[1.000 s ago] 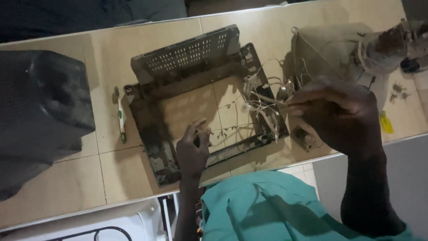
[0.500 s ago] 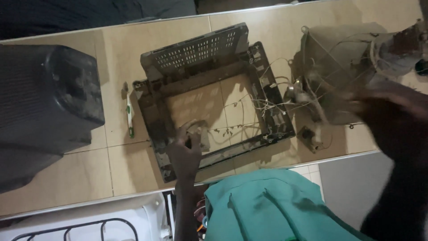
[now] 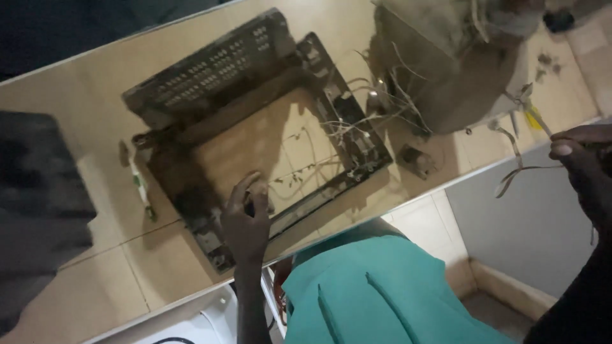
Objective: Disconnecting internal wiring and components from an appliance frame using a screwdriver.
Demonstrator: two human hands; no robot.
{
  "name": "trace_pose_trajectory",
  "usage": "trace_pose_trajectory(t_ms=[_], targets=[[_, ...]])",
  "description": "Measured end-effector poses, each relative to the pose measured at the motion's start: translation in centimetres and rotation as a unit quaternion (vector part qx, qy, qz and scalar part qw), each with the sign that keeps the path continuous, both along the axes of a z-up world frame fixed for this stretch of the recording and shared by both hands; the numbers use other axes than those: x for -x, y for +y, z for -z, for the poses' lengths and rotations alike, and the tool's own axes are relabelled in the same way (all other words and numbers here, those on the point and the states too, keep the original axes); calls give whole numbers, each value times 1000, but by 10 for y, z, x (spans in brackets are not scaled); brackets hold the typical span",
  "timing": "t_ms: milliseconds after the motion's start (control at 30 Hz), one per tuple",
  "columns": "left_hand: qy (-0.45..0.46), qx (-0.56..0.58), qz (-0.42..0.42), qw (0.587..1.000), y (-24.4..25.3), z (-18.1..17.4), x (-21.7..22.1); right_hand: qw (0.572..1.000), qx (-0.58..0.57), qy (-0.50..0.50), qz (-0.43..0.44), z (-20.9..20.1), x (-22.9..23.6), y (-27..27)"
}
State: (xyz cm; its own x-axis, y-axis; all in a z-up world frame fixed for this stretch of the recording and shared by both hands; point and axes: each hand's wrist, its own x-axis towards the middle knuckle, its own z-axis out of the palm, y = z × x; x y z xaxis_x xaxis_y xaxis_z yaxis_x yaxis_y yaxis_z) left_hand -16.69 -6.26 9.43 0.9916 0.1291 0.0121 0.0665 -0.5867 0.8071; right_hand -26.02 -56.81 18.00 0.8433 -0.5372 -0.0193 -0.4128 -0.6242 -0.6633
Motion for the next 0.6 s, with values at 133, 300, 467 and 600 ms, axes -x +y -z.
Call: trace_pose_trajectory(t_ms=[133, 300, 467, 600], targets=[[76, 26, 5, 997, -9, -1, 2, 997, 6, -47, -63, 4, 20, -15], [65, 24, 40, 997, -20, -2, 10, 998, 44, -52, -8, -42, 12, 13], [-33, -146, -38, 988, -29, 23, 24, 988, 123, -90, -29, -33, -7, -44], [-28, -5, -39, 999, -66, 21, 23, 986, 139, -94, -24, -40, -23, -80]])
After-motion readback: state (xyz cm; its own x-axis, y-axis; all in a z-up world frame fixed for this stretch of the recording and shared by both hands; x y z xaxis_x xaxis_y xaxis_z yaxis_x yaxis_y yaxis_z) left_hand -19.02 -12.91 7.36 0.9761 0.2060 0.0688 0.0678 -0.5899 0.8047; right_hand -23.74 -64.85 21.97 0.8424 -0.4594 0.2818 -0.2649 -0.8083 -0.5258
